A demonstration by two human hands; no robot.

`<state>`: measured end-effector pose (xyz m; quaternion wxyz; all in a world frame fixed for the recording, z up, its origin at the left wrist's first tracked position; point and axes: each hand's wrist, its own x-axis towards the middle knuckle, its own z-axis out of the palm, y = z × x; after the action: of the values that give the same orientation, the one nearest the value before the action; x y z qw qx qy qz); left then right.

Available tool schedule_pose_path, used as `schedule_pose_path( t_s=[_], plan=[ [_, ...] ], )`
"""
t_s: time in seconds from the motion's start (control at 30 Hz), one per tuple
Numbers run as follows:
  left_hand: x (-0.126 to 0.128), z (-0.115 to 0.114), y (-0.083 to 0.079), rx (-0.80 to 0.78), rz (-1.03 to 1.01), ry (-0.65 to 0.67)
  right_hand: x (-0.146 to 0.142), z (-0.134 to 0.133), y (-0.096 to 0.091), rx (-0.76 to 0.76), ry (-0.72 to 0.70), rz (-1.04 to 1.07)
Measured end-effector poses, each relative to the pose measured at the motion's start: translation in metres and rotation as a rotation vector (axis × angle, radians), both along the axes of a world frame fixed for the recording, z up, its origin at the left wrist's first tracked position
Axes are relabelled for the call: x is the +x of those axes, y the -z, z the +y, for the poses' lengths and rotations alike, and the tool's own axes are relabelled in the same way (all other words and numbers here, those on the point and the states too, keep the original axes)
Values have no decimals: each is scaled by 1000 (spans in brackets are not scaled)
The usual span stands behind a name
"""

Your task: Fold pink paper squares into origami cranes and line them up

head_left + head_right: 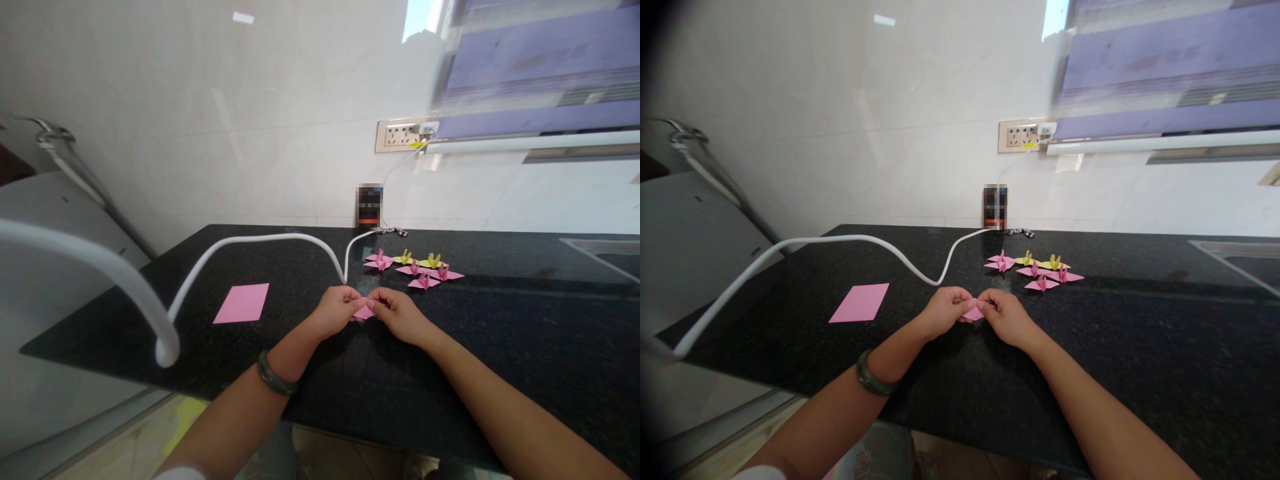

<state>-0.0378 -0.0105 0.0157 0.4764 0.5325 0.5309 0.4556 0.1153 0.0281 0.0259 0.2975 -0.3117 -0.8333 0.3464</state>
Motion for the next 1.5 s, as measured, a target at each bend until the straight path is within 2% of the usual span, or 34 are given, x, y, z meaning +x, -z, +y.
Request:
schedule_pose_path(
  t_s=[0.13, 0.2, 0.33, 0.43, 0.57, 0.67, 0.77, 0.83, 0.93, 1.17, 1.33, 1.5],
  plan=[
    [-1, -1, -3, 92, 77, 12, 0, -2, -2, -67, -5, 35],
    [-1, -1, -5, 101, 47, -12, -1, -1, 0, -97, 27, 66],
    [-1, -2, -7, -8, -103, -50, -1, 3, 4, -121, 135, 172],
    [-1, -2, -6, -41, -150, -47, -1, 5, 6, -119, 151, 212],
    [-2, -1, -5, -5, -142, -57, -2, 3, 8, -38, 154, 200],
    [-2, -1, -5, 18, -106, -60, -2, 1, 7, 89, 184, 207],
    [-3, -1, -4, 53, -61, -75, -2, 0, 5, 211, 133, 174],
    [-3, -1, -3, 77, -39, -88, -2, 0, 3, 231, 103, 156],
    [-2, -1, -4, 105, -30, -86, -2, 1, 1, 170, 102, 153],
    [-1, -3, -5, 128, -8, -41, -1, 2, 1, -108, 74, 132],
    [-3, -2, -3, 220, 153, -68, -1, 1, -1, -75, 62, 113],
    [-3, -1, -2, 244, 171, -126, -2, 0, 0, -25, 85, 82]
  ],
)
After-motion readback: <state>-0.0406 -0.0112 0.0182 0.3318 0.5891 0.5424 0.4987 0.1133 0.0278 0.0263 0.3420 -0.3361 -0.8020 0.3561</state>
